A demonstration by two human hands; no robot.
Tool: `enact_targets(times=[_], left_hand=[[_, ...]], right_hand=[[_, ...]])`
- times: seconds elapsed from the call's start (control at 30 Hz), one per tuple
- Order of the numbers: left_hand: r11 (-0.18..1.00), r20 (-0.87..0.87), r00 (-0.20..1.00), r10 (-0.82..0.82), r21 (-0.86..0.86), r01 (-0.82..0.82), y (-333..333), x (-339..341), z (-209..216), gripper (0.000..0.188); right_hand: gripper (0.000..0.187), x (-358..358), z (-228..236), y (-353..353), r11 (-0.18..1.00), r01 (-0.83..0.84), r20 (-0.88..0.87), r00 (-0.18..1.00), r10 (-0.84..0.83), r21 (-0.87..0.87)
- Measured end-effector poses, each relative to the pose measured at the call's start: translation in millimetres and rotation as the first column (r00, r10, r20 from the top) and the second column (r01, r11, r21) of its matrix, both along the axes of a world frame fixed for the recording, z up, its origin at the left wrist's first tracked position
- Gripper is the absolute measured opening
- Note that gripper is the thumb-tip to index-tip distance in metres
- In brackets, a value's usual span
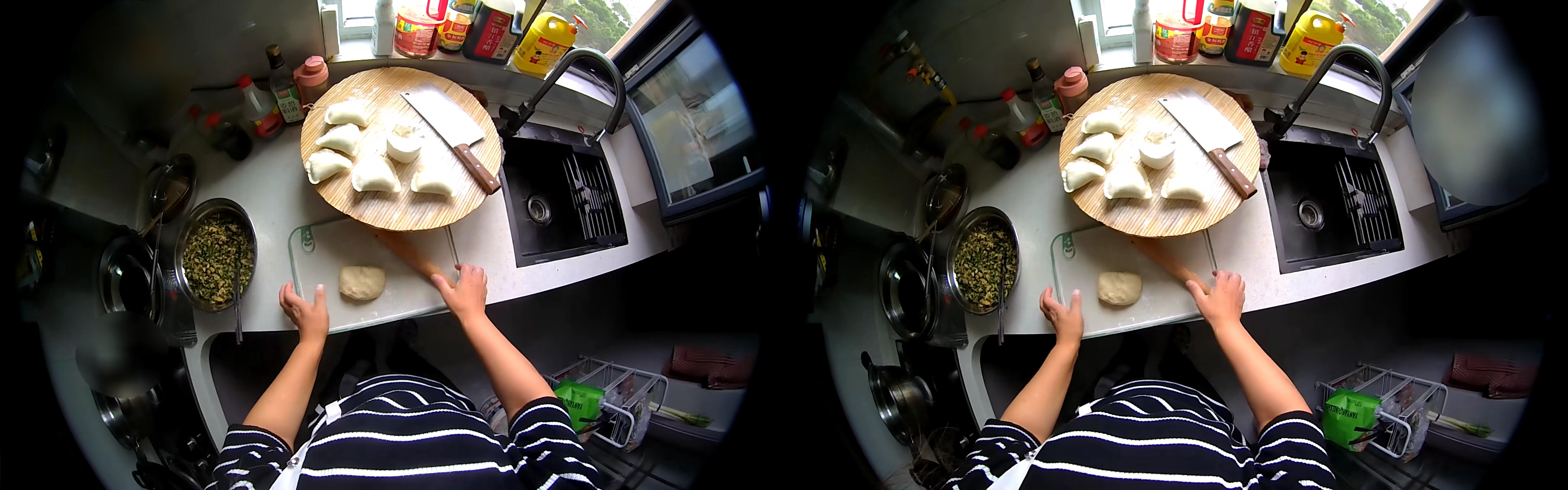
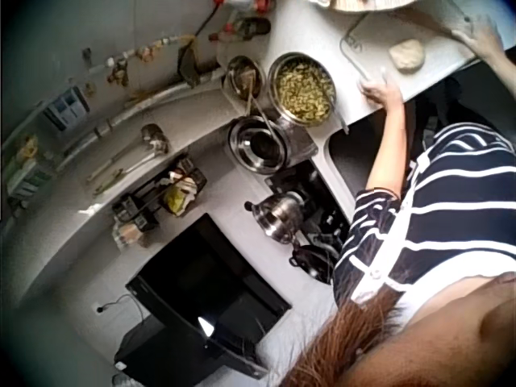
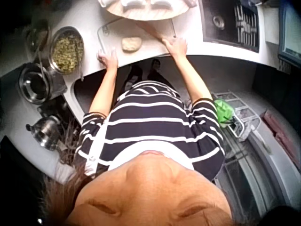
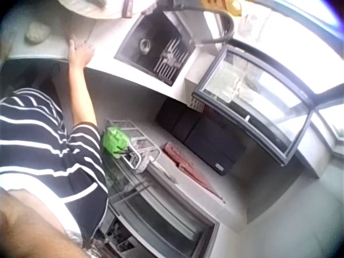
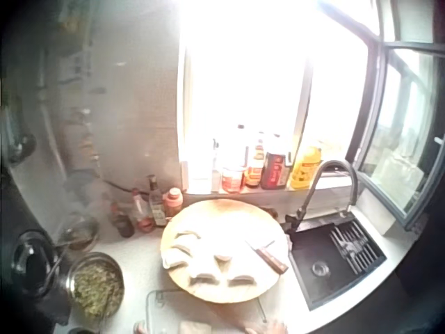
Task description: The person fills dough circles with a mixture using chopsticks, pinches the edges to seal them, and places the finished products on a wooden tray. Then, the person handles a large piece of dough in a bowl and cuts it into smaller pieces using a knife on a cutting board.
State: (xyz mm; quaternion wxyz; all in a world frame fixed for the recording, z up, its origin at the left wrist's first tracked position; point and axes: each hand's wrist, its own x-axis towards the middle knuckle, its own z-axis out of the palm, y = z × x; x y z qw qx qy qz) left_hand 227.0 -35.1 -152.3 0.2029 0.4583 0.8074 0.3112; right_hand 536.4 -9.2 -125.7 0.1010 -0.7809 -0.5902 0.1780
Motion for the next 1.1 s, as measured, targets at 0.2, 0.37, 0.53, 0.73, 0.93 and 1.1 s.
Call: enact_targets(times=[0.2, 0.37, 0.53, 0.73, 0.93, 1.1], left_hand=[[0.76, -0.275, 0.709, -0.649, -0.196, 0.619, 26, 50, 38, 0.082], [0.958, 0.832, 0.505, -0.23, 0.103, 0.267, 34, 53, 43, 0.071], [0.993, 0.863, -0.504, 0.045, -0.095, -0.075, 25, 44, 78, 0.075], [0.919, 0.941, -0.2, 0.273, -0.317, -0.235, 12, 37, 63, 0.074], [0.822, 0.831, 0.077, 0.55, -0.523, -0.225, -6, 31, 20, 0.077], [0.837, 0.827, 0.145, 0.543, -0.521, -0.164, -5, 28, 19, 0.078]], right_hand=[[0.034, -16, -28, 18, 0.977, -0.205, -0.056, 0.977, 0.208, 0.049], [0.028, -2, -32, 33, 0.979, -0.168, -0.011, 0.985, 0.17, 0.12], [0.041, 5, -36, 36, 0.967, -0.197, 0.081, 0.979, 0.186, 0.16], [0.065, -63, 0, 17, 0.726, -0.608, -0.097, 0.741, 0.664, 0.321], [0.079, -129, -21, 23, 0.763, -0.646, -0.226, 0.737, 0.637, 0.042], [0.055, -112, -3, 47, 0.863, -0.503, -0.422, 0.773, 0.474, 0.048]])
